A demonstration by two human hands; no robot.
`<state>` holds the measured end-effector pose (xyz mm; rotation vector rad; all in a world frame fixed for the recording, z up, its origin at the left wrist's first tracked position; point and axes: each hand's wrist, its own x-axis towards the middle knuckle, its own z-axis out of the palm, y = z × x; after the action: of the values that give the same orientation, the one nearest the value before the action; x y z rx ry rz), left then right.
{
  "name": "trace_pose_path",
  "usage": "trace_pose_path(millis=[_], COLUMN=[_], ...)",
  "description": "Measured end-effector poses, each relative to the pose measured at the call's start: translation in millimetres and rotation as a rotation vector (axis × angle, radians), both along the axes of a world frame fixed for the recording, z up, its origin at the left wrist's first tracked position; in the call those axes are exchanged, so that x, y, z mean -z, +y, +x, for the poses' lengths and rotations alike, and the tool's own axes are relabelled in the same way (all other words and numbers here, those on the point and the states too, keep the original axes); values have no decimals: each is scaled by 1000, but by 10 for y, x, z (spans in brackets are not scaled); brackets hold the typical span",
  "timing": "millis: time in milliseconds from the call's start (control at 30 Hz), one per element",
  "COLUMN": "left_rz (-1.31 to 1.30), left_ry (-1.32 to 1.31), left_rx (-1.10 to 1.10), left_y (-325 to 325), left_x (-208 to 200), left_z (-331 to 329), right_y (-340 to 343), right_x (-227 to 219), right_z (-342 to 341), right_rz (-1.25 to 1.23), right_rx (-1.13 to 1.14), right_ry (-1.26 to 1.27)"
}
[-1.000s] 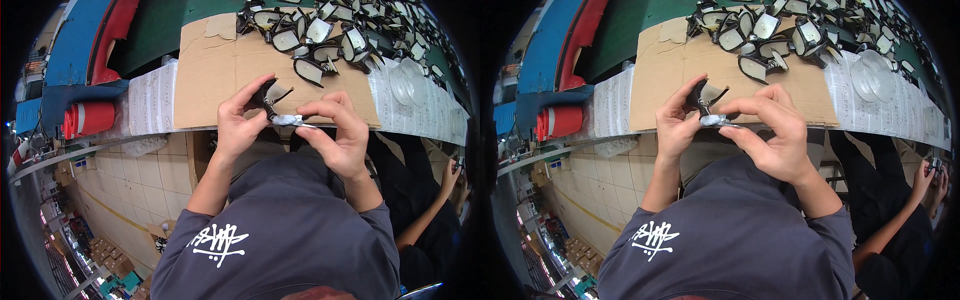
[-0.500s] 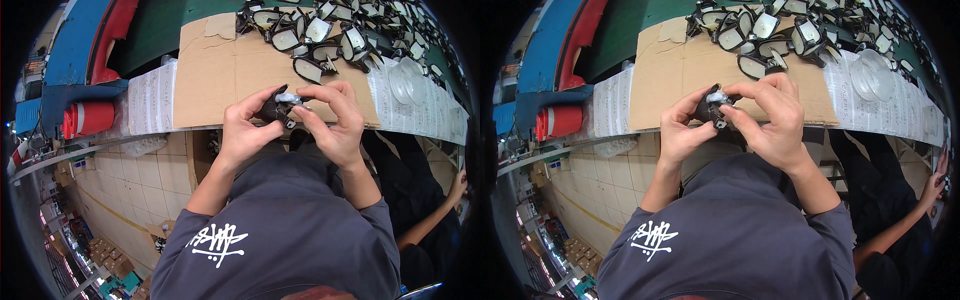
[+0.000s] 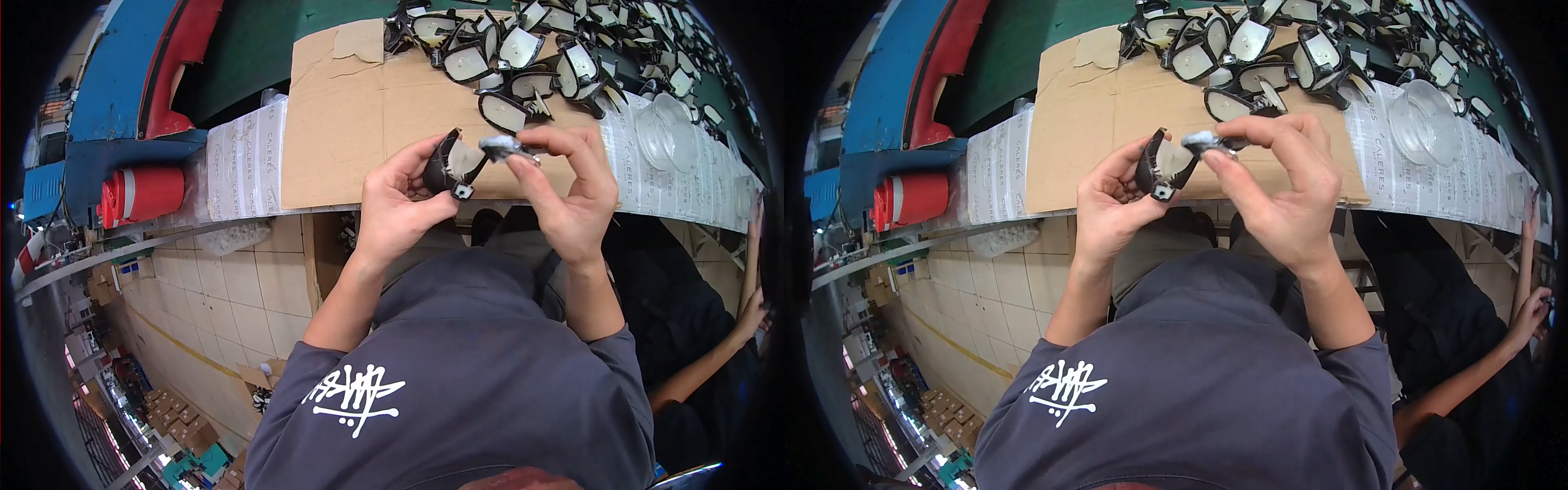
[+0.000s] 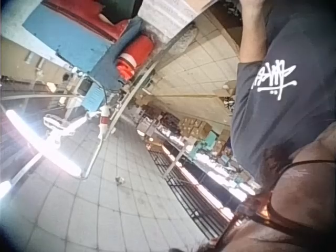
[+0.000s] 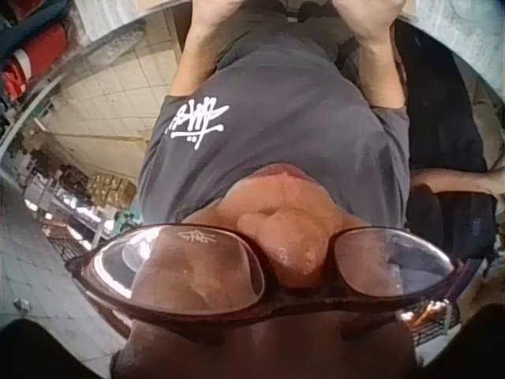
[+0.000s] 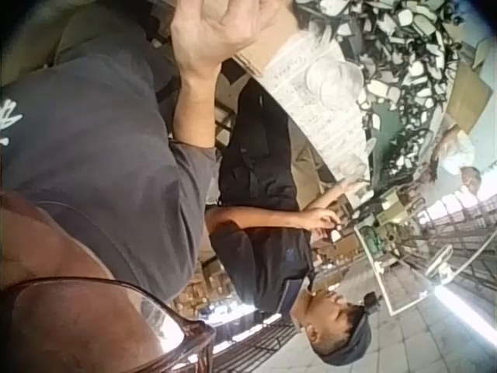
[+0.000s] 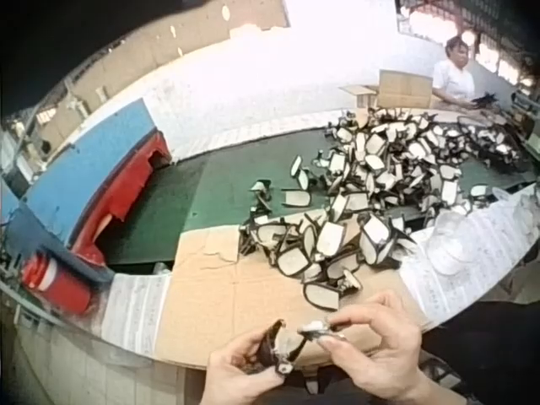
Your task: Assembling small black components for shoes by hand on a workbench.
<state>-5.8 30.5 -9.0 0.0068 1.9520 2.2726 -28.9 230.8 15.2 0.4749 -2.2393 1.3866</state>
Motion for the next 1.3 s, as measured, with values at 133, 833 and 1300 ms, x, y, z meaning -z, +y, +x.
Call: trace_pose_path(millis=[133, 833, 1300], left_rz=[62, 267, -994], left_ry=[-15, -229, 131], left_rx=[16, -26, 0], left_y=[-11, -220, -1370], left_x=[17, 12, -568], left_z=[-19, -28, 365], right_y=[-60, 82, 686], right_x=[21, 83, 459], right_z=[81, -143, -223], right_rz=[-45, 55, -655], right_rx=[-99, 74, -108], right_ry=[-78, 16, -421])
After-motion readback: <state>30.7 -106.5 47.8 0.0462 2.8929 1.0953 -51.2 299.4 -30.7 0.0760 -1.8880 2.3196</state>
